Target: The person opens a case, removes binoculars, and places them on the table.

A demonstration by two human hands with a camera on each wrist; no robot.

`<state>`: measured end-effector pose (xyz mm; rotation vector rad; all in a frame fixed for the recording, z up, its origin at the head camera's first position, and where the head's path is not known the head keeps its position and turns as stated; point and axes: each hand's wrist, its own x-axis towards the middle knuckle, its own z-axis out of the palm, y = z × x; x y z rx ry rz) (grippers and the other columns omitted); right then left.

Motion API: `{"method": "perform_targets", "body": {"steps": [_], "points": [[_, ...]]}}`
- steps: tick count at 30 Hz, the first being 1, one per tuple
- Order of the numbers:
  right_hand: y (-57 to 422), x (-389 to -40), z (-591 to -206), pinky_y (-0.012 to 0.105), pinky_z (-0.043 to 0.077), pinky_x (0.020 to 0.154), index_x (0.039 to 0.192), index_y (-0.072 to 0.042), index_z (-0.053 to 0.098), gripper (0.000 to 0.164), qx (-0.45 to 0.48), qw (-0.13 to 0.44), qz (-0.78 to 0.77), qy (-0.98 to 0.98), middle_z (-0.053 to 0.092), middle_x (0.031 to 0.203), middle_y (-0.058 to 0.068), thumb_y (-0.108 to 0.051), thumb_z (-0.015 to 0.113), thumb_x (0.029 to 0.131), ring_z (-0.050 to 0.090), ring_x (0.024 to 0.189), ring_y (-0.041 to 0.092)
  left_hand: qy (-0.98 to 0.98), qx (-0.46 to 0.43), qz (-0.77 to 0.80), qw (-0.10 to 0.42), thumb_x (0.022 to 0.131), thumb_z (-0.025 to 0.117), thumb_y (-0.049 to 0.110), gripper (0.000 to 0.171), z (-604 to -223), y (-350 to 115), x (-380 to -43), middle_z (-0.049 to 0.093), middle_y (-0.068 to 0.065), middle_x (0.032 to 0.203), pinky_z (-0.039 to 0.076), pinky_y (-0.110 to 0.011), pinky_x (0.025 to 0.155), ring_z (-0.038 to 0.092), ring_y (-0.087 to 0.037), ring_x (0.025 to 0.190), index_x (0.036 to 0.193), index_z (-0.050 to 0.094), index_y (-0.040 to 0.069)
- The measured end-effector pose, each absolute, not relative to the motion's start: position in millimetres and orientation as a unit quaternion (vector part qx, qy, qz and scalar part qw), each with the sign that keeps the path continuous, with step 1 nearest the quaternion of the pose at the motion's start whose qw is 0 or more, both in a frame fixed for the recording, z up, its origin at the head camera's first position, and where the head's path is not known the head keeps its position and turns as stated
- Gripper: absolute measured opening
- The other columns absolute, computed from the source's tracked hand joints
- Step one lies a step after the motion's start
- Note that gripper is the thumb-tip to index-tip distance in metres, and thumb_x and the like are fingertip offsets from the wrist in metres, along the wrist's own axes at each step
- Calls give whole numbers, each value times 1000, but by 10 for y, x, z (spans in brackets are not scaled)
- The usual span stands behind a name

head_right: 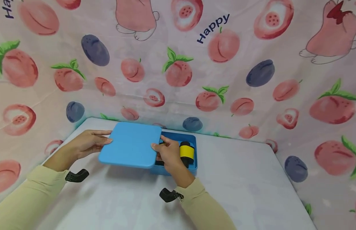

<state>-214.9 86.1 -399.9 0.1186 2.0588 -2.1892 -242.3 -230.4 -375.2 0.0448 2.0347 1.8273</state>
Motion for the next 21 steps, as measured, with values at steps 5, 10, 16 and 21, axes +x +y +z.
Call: {"method": "perform_targets", "body": {"steps": [5,10,16,21], "points": [[765,-2144,-3973,25,60,65,156,-10,48,64,32,68,-729,680,60,85,1,-11,74,98,63,64,13,727,28,655,202,101,69,14,77,-3734,-2428,-2400,75,16,101,62,-24,86,74,-4,92,163,27,-1],[710,-2154,-3956,25,56,64,156,-13,48,65,32,73,-726,683,58,87,1,-13,75,97,60,64,13,723,30,660,202,102,69,14,78,-3730,-2499,-2381,75,17,102,61,-23,86,73,-3,92,164,25,-1],[609,-2156,-3989,25,56,63,156,-13,49,64,31,78,-724,685,58,86,0,-14,75,98,60,63,12,723,30,660,204,102,68,13,78,-3742,-2599,-2356,75,16,102,62,-24,86,74,-4,92,164,23,-2],[523,-2166,-4014,25,59,62,157,-13,48,65,32,81,-726,682,61,90,2,-14,75,97,64,65,12,714,29,670,201,102,67,10,78,-3725,-2678,-2340,77,14,99,62,-24,84,75,-5,90,164,21,-5]]}}
